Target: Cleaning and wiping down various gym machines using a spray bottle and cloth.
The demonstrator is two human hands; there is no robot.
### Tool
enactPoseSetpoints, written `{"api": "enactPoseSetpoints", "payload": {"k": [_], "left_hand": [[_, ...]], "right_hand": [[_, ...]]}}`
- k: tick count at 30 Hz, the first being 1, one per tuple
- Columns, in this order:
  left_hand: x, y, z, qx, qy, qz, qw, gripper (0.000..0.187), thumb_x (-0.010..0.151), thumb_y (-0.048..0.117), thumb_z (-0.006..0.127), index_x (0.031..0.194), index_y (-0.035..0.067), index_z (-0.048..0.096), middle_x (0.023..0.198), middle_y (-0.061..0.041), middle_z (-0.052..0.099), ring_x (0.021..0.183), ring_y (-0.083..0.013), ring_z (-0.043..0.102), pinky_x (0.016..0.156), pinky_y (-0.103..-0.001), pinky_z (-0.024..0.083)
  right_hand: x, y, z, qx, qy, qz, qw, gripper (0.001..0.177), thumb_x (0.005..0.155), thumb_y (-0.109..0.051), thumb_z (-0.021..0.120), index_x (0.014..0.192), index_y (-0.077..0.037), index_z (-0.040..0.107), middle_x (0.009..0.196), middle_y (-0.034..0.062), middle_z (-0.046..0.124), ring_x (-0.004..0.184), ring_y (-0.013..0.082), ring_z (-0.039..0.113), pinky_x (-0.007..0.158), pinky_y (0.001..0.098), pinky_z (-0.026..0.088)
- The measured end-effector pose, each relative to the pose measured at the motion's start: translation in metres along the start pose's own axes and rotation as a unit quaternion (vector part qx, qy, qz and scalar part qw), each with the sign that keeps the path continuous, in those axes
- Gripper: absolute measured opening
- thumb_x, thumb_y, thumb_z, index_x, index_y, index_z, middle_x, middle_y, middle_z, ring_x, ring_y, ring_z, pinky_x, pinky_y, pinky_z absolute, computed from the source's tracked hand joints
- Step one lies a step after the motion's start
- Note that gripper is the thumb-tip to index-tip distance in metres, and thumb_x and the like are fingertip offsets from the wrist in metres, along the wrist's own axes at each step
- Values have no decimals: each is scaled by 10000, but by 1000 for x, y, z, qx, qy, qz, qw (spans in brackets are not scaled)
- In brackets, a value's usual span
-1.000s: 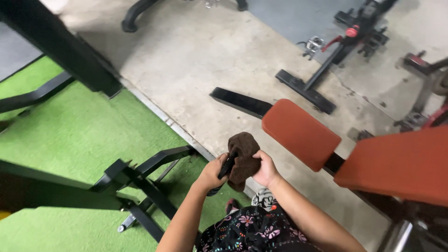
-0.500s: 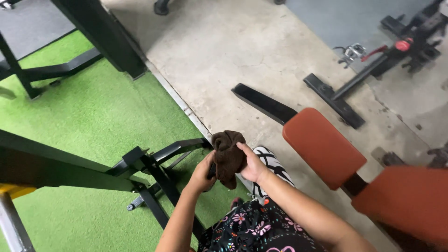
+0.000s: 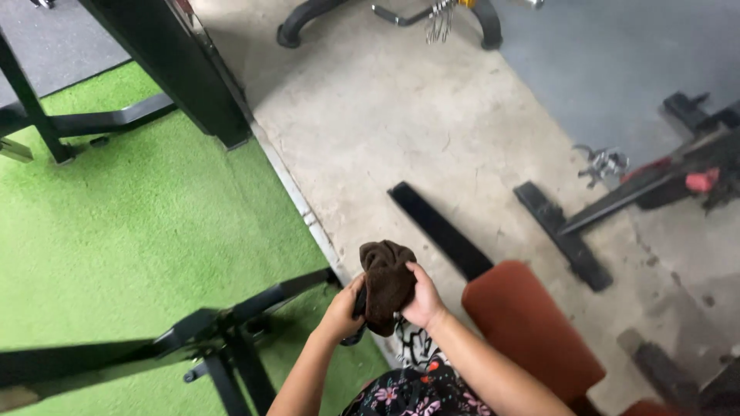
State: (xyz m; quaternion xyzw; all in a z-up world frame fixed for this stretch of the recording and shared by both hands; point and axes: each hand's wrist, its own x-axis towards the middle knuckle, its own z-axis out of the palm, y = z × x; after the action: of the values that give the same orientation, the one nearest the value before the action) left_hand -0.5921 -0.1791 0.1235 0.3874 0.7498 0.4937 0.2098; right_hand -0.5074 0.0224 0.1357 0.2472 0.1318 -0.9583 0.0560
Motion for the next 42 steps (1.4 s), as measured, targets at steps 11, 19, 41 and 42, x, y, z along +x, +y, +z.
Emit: {"api": "enactPoseSetpoints", "payload": {"k": [11,19,41,42], "left_hand": [[197,106,-5,105,-90,-55,989,828,733,169,799,1455,34,418,1497,-216,477,1234,-439,559,1025,-458,485],[250,170,-58,70,-65,74,993,883,665,125,762,1463,-14,412,1454,-291,487,1264,-460,553,1070,-440,491],[417,109,-269,8,1,35,999,780,644,108,730,1378,31,478,1234,-240,620,1182,-433,611,1012,-426,524],[426,108,-281,5,-5,33,999,780,644,108,730,1378,31,478,1234,-240,620,1182,-433,611,1012,-426,524]], "right_hand": [[17,-215,38,-82,27,32,996,542,921,-337,497,1329,2,612,1272,156,703,1166,310,662,1094,471,473],[-9,-282,124,-25,-4,57,998,599,943,-442,392,1315,-32,619,1284,162,678,1183,344,623,1081,508,445],[232,-314,314,-56,-1,3,998,539,970,-343,350,1330,-28,599,1334,148,649,1216,315,609,1083,478,453],[241,-311,315,-51,4,1,999,539,970,-343,350,1330,-28,599,1334,148,649,1216,315,609,1083,478,453]]}}
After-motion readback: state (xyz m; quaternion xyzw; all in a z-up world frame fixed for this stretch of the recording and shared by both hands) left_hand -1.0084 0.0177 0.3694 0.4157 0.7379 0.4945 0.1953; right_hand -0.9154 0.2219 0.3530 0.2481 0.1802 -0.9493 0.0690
